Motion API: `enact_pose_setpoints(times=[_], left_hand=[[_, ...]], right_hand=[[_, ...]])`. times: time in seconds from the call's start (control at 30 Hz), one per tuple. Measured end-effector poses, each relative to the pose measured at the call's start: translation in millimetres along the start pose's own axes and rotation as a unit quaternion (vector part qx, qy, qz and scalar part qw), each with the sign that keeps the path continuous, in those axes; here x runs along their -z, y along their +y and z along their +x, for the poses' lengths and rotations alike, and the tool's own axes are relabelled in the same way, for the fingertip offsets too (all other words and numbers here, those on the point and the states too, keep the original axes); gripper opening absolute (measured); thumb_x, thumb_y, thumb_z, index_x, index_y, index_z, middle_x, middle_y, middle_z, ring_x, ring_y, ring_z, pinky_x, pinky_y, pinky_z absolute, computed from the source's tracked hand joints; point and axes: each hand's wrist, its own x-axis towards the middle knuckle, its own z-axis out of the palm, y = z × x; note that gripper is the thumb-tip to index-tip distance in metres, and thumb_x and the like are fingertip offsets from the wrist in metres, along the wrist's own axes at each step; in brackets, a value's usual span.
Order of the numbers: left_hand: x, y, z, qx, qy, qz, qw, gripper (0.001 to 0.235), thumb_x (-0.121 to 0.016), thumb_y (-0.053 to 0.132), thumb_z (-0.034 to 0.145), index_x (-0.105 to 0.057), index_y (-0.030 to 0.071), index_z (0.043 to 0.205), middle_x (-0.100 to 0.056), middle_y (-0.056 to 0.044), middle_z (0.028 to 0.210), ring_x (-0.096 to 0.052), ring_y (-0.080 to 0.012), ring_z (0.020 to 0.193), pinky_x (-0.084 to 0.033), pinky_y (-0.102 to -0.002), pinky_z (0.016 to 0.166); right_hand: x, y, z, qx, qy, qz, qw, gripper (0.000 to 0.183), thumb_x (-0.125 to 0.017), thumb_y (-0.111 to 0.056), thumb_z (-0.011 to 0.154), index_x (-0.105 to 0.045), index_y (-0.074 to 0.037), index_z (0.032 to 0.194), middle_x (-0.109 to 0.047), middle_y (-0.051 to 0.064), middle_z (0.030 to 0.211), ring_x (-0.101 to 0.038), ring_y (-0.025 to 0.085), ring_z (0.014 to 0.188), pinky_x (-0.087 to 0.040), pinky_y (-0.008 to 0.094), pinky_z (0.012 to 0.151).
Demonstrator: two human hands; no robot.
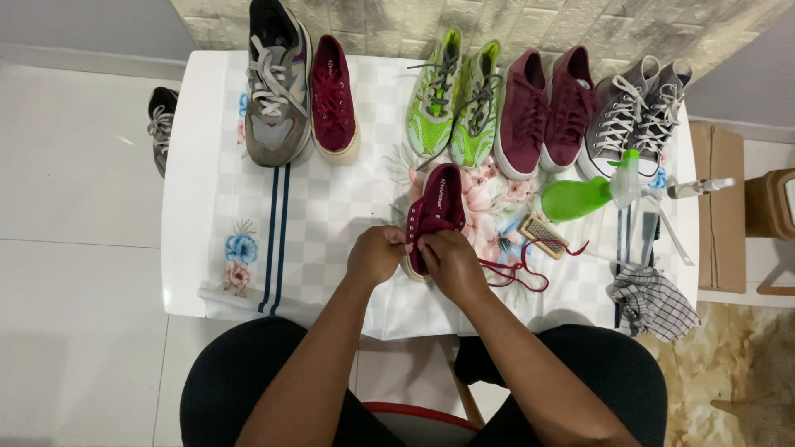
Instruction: The person laces a burgundy sneaker by threading the laces through the eyelets and tying a knot. The person works on one shoe at a time, pulling the laces tight and adjusting the fit before finishing the knot.
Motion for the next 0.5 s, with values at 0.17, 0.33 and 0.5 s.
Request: enact_pose_setpoints(times=[0.17,0.33,0.5], left_hand=[[3.2,0.0,-0.5,-0.013,-0.005,0.004,1.0,0.024,-0.074,0.031,0.091,-0.078,0.021,0.113,-0.077,-0.005,0.116,-0.07,-0.0309,0.117,-0.055,-0.044,0.096],[0.7,-10.4,10.0,-0.032,-0.017,0.03,0.999,0.021,-0.072,0.029,0.093,-0.078,0.021,0.112,-0.077,-0.006,0.116,-0.069,-0.0331,0.117,-0.055,-0.046,0.095],[9.2,12.5,-14.4,-0.025,0.002,0.068,0.997,0.021,-0.06,0.024,0.1,-0.075,0.024,0.115,-0.076,-0.005,0.111,-0.072,-0.0298,0.109,-0.057,-0.045,0.091]], right_hand=[[-4.6,1.3,-0.5,-0.006,-0.005,-0.001,1.0,0.01,-0.074,-0.014,0.091,-0.078,-0.01,0.099,-0.073,0.011,0.086,-0.071,0.029,0.085,-0.058,0.038,0.081],[-4.0,-1.7,0.2,0.007,0.004,-0.026,1.0,0.007,-0.076,-0.015,0.09,-0.078,-0.011,0.096,-0.071,0.008,0.083,-0.07,0.028,0.081,-0.058,0.038,0.077],[6.6,-9.9,6.9,-0.047,-0.01,0.023,0.999,0.026,-0.078,-0.017,0.088,-0.076,-0.014,0.114,-0.075,0.006,0.095,-0.071,0.029,0.09,-0.056,0.041,0.081]])
